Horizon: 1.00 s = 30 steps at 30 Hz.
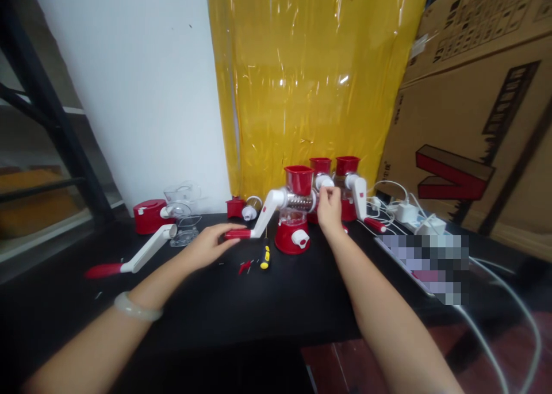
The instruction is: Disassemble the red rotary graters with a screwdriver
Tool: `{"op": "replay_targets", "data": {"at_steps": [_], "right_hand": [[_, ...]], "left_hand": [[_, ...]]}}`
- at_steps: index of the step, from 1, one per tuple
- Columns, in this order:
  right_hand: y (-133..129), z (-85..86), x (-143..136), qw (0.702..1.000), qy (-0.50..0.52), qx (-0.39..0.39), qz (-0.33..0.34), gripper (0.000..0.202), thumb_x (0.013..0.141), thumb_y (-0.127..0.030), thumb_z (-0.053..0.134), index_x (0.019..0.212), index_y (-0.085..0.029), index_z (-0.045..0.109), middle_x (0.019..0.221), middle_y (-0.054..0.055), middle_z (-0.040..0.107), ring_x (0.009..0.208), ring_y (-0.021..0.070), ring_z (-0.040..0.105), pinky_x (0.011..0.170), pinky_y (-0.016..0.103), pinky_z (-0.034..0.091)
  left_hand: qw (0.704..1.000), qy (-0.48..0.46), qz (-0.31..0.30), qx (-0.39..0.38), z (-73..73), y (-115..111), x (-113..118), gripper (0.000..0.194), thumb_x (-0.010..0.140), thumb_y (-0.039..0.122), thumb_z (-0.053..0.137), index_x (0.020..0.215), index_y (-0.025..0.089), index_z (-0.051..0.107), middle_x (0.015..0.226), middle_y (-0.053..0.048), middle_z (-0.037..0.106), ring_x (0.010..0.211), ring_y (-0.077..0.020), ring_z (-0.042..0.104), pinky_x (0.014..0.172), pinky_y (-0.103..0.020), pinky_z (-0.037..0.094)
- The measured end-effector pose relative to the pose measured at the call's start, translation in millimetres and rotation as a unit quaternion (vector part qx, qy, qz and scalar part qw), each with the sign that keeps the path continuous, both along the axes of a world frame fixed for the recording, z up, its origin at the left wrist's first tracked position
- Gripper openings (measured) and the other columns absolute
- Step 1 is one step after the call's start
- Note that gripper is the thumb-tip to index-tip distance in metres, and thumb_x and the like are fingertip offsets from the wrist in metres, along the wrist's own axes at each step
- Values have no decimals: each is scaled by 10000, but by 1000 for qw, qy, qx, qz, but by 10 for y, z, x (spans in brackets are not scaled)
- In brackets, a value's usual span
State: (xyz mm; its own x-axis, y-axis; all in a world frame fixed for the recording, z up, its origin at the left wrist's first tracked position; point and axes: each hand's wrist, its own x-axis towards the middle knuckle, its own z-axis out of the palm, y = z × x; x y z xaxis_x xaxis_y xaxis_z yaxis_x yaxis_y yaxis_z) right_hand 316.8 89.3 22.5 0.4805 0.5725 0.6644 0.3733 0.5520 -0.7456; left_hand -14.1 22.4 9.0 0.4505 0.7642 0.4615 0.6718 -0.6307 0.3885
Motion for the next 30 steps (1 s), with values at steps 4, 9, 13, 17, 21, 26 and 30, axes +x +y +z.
{"op": "replay_targets", "data": {"at_steps": [4,9,13,17,21,26,30], "right_hand": [[49,-49,-44,990,46,-86,97,359,803,-567,558,880,-217,555,724,0,604,684,192,586,677,321,464],[-10,-35,-76,990,57,-72,108,410,774,-576,601,887,-182,625,714,16,636,659,187,580,640,308,451],[-60,-38,-83,993,63,-53,80,480,801,-543,599,1107,-174,590,617,-27,562,538,175,517,556,314,425],[-92,-47,-72,998,43,-23,34,474,818,-480,607,1182,-180,555,608,-49,498,491,157,448,546,323,411],[-71,-40,-58,999,36,0,27,405,836,-450,575,1145,-188,558,747,2,555,590,175,514,609,340,452],[-91,-16,-78,1000,25,0,13,332,840,-395,550,1106,-196,563,801,20,577,637,179,539,620,334,454],[-195,39,-99,999,2,-36,14,337,840,-356,555,1137,-199,534,651,-31,517,507,162,468,546,327,413]], "left_hand": [[999,10,33,9,-12,31,-40,375,921,376,544,1264,266,649,1298,-42,670,1175,-254,625,1018,-389,468],[999,15,43,4,-25,47,-56,367,923,372,542,1263,272,637,1299,-36,669,1173,-253,626,1009,-385,466],[999,21,50,-4,-27,45,-69,360,929,356,536,1268,264,619,1298,-41,667,1173,-248,622,1009,-382,452],[998,14,55,-10,8,11,-70,313,913,395,567,1176,241,640,1173,-48,711,1047,-239,657,912,-353,473],[998,5,64,-30,75,-53,-39,319,901,500,561,1026,220,653,939,-23,723,804,-197,652,717,-294,455],[995,11,89,-35,141,-102,-23,436,916,596,473,887,203,661,729,0,659,645,-164,578,614,-267,379],[995,19,83,-43,149,-108,-30,451,910,604,472,917,205,682,746,-6,669,653,-166,584,615,-263,369]]}}
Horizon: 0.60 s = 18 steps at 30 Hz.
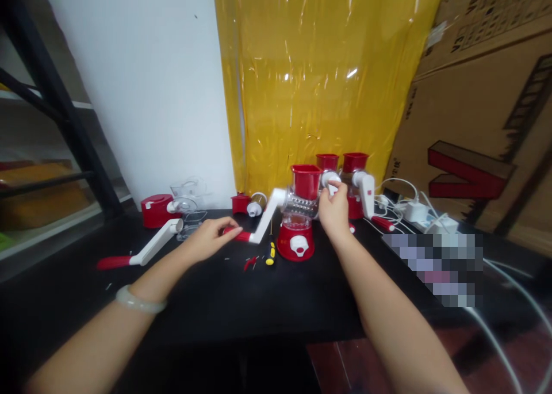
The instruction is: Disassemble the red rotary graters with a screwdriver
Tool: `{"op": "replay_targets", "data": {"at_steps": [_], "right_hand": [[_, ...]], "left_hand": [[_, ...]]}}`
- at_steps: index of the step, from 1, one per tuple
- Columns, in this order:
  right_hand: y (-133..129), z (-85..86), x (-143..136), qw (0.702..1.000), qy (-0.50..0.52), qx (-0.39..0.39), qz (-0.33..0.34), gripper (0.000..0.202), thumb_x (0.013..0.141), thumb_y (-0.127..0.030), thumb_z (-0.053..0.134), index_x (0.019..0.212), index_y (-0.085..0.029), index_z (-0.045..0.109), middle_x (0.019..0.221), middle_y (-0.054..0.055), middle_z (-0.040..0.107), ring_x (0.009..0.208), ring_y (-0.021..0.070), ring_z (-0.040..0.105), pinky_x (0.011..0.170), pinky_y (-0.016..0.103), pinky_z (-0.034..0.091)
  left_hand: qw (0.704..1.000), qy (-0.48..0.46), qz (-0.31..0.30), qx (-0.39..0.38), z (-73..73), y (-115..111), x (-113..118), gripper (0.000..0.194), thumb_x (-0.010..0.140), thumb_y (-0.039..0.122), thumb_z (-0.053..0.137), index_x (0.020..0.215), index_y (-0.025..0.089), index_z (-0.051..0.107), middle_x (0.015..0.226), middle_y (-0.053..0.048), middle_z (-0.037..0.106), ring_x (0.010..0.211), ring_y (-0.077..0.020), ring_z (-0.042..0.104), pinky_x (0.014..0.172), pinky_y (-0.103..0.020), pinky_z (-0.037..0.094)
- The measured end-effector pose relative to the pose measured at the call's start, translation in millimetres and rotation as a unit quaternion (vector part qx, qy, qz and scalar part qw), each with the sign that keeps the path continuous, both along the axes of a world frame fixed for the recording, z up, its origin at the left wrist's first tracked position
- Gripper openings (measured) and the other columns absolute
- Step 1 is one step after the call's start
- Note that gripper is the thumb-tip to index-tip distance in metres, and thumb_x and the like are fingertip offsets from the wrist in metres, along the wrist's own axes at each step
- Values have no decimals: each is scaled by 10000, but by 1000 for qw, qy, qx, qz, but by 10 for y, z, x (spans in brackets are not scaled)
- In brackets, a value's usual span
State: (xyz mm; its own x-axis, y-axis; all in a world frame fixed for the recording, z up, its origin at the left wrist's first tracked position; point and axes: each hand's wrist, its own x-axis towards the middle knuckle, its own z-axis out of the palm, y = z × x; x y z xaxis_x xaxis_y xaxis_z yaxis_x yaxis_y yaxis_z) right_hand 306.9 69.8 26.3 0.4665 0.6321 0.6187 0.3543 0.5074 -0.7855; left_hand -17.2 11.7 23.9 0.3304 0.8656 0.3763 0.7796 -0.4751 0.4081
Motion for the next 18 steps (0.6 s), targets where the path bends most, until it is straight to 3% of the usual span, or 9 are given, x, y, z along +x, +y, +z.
{"op": "replay_targets", "data": {"at_steps": [3,7,10,13,18], "right_hand": [[-86,75,10,999,-44,8,-13,350,849,-356,555,1157,-193,521,696,-6,556,558,182,520,589,352,449],[-162,251,26,981,-114,132,-83,320,877,-386,529,1129,-198,587,1060,111,569,938,246,588,828,436,490],[-182,427,-5,968,-214,131,-24,318,895,-443,530,1122,-250,638,1158,117,547,1125,278,529,939,480,448],[-165,594,-56,955,-283,82,40,300,879,-522,559,949,-245,652,995,87,617,1010,271,568,925,469,432],[-123,806,-91,958,-273,34,74,417,788,-612,623,682,-226,507,739,26,575,727,214,545,713,361,425]], "left_hand": [[1000,0,1,-18,-13,9,-9,457,907,603,472,941,206,694,724,-7,664,656,-172,591,614,-264,369],[999,-4,1,-32,-41,27,-35,463,903,600,473,969,205,705,739,-17,673,672,-181,601,619,-270,373],[999,-11,-5,-38,-64,43,-64,455,904,590,474,983,208,708,781,-25,694,699,-188,616,629,-271,381],[999,-14,-8,-36,-84,61,-86,436,901,575,485,986,209,707,809,-29,705,719,-192,628,644,-272,390],[999,-15,-16,-36,-87,65,-90,443,901,572,483,973,197,707,790,-35,702,713,-192,629,644,-272,396]]}}
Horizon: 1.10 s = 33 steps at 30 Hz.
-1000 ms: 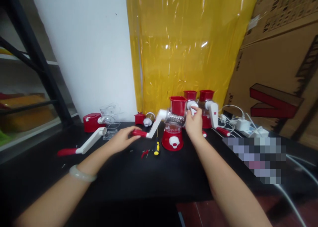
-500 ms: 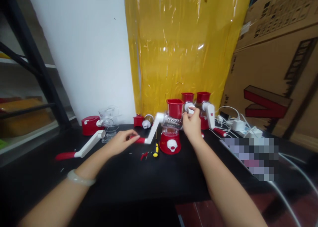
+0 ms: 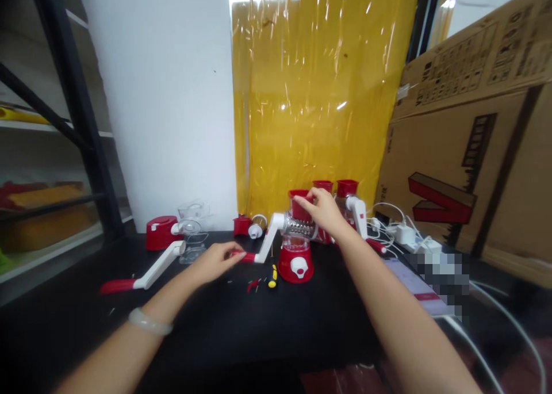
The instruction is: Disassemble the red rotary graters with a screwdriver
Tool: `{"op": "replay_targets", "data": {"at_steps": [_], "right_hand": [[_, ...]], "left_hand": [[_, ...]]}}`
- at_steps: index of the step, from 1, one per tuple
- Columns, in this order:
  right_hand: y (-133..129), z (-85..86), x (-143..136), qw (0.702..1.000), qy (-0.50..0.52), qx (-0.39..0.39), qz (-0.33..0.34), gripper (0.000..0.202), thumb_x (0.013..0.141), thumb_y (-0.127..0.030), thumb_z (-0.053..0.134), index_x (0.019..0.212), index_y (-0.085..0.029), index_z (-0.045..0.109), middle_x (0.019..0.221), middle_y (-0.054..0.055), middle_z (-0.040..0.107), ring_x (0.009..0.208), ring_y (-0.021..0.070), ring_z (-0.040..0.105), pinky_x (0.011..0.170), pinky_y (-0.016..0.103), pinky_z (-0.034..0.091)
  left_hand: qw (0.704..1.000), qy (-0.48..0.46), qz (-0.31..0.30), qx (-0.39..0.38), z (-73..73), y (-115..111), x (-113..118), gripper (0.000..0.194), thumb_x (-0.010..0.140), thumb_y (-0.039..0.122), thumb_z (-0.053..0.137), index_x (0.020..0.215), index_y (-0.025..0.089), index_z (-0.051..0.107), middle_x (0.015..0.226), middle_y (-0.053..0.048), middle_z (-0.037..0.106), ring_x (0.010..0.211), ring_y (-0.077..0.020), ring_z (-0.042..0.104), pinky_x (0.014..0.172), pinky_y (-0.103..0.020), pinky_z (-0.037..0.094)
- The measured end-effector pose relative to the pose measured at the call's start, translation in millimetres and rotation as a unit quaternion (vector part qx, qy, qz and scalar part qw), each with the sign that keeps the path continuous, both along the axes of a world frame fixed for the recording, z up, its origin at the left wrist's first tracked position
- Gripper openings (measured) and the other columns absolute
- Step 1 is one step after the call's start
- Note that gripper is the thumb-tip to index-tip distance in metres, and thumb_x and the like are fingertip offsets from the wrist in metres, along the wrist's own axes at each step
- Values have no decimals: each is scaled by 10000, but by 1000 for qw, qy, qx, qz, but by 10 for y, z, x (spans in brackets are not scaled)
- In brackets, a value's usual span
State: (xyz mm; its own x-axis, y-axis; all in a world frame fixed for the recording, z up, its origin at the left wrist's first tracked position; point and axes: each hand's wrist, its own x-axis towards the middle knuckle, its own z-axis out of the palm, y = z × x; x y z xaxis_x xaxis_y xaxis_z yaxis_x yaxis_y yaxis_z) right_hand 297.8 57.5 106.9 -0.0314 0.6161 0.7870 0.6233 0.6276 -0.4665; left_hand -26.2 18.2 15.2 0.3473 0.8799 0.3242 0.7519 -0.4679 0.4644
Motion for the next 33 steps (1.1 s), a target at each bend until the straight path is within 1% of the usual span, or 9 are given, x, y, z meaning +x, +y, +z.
{"op": "replay_targets", "data": {"at_steps": [6,9,11,14,17,22,25,28,33], "right_hand": [[-86,304,-56,994,86,72,6,424,741,-589,676,634,-225,489,822,53,588,825,224,566,799,387,443],[-223,395,-177,982,130,125,59,418,743,-571,689,629,-217,500,1001,94,595,973,241,587,904,424,447],[-335,373,-315,979,131,121,95,415,743,-560,704,623,-214,509,1062,102,593,1052,259,583,942,453,443],[-484,232,-597,984,78,104,120,377,721,-514,761,625,-208,564,1153,106,581,1145,288,559,992,493,424],[-556,60,-909,984,48,105,132,361,699,-503,792,606,-212,600,1111,105,573,1119,303,564,991,513,437],[-545,-103,-1284,992,24,66,109,309,800,-542,693,855,-241,734,1075,95,506,1028,271,600,954,479,484],[-556,-115,-1378,993,-35,24,112,436,879,-572,576,1157,-253,683,1059,94,521,994,259,623,943,474,491],[-587,-75,-1342,990,-74,38,116,520,919,-524,528,1339,-220,562,1145,134,581,1099,292,604,968,492,473],[-575,-3,-937,982,-20,167,91,340,927,-345,523,1237,-220,586,1173,129,651,1132,275,606,993,488,462]], "left_hand": [[1000,7,6,17,6,-14,-18,455,908,582,475,967,194,705,819,-51,704,738,-205,640,664,-293,435],[994,-42,17,95,11,-26,4,457,916,531,507,1197,193,630,1026,-90,694,922,-234,654,830,-354,495],[977,-90,22,191,49,-79,73,534,931,463,521,1396,206,469,1209,-118,631,1121,-251,607,986,-408,466],[941,-105,20,322,183,-253,264,604,934,368,541,1485,241,330,1405,-136,500,1329,-262,475,1111,-446,386],[928,-101,-6,359,348,-448,481,709,887,356,621,1499,232,284,1446,-152,467,1358,-276,448,1129,-451,380],[924,-181,79,327,518,-465,600,681,781,284,705,1389,178,417,1327,-161,547,1269,-300,519,1052,-454,447],[923,-220,146,279,599,-249,472,517,755,287,715,1225,146,552,1146,-145,632,1111,-287,607,951,-423,499],[927,-259,155,222,652,67,231,482,676,331,791,1089,144,628,1086,-118,672,1030,-268,640,900,-391,516],[926,-355,120,-50,445,569,-181,518,599,323,862,1034,116,670,1063,-126,728,980,-252,678,866,-355,528]]}}
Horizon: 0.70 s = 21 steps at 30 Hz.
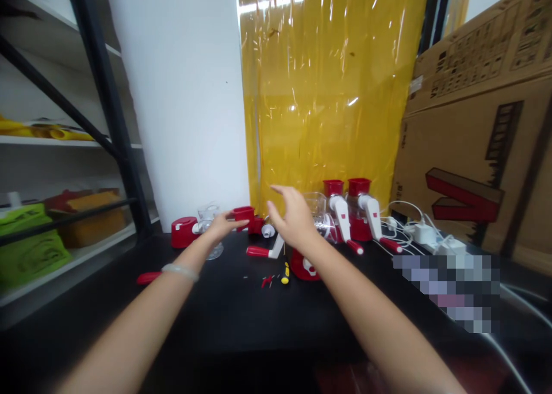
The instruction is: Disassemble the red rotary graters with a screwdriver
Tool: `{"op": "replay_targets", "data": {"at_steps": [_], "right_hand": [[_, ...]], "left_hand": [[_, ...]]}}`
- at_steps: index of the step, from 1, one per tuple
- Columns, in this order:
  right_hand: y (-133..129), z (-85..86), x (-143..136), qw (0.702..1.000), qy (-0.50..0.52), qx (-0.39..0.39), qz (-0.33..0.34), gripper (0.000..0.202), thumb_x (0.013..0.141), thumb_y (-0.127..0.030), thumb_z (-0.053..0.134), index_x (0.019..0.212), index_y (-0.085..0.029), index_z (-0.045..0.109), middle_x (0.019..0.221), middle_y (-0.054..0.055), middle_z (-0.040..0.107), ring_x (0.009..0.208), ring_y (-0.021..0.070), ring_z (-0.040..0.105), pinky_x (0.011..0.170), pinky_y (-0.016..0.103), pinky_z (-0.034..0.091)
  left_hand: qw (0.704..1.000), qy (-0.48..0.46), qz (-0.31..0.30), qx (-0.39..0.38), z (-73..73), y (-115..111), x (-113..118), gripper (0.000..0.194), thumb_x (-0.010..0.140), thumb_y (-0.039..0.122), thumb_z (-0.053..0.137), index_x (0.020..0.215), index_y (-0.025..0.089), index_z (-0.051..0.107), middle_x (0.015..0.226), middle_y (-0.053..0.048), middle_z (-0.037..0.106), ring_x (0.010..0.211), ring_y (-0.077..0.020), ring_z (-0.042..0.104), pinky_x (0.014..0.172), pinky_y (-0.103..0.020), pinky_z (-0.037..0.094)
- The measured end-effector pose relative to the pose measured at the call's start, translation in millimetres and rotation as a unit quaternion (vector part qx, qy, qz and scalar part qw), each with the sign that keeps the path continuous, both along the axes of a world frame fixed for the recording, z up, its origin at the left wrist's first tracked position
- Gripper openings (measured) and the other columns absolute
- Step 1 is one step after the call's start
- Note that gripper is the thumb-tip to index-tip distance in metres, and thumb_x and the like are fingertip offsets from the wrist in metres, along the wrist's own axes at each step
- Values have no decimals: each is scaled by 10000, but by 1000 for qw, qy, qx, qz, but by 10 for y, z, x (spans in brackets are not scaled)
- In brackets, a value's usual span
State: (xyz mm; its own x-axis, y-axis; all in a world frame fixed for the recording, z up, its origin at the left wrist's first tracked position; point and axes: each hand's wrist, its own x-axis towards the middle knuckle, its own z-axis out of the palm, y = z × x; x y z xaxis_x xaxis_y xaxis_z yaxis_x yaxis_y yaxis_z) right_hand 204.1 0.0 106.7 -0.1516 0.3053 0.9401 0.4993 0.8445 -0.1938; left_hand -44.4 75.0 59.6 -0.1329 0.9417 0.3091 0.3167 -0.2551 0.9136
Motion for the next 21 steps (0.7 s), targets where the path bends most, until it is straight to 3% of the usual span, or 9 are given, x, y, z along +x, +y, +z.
{"op": "replay_targets", "data": {"at_steps": [5,11,17,21], "right_hand": [[192,-16,516,990,127,53,-34,195,898,-304,540,1050,-210,616,1042,103,674,1016,248,639,936,460,495],[492,-147,839,969,248,4,-18,195,882,-344,549,1011,-203,587,996,82,665,946,219,651,893,432,512],[719,-566,1141,960,277,-26,-41,237,868,-397,565,976,-191,610,959,66,636,915,211,619,866,417,502],[862,-837,1281,934,341,-105,-11,359,871,-547,529,959,-203,577,905,42,618,843,201,620,785,398,524]], "left_hand": [[995,-12,-12,-98,-376,296,-118,436,503,281,917,838,108,700,894,-134,763,930,-285,700,872,-384,525],[991,-10,-34,-128,-569,492,-130,467,393,239,950,778,123,711,838,-107,771,893,-283,712,876,-384,529],[991,6,-33,-126,-704,588,-172,483,409,277,944,802,124,709,845,-103,772,932,-284,704,899,-379,512],[991,26,-30,-125,-729,608,-176,469,437,326,937,799,126,715,817,-102,768,916,-298,702,873,-394,514]]}}
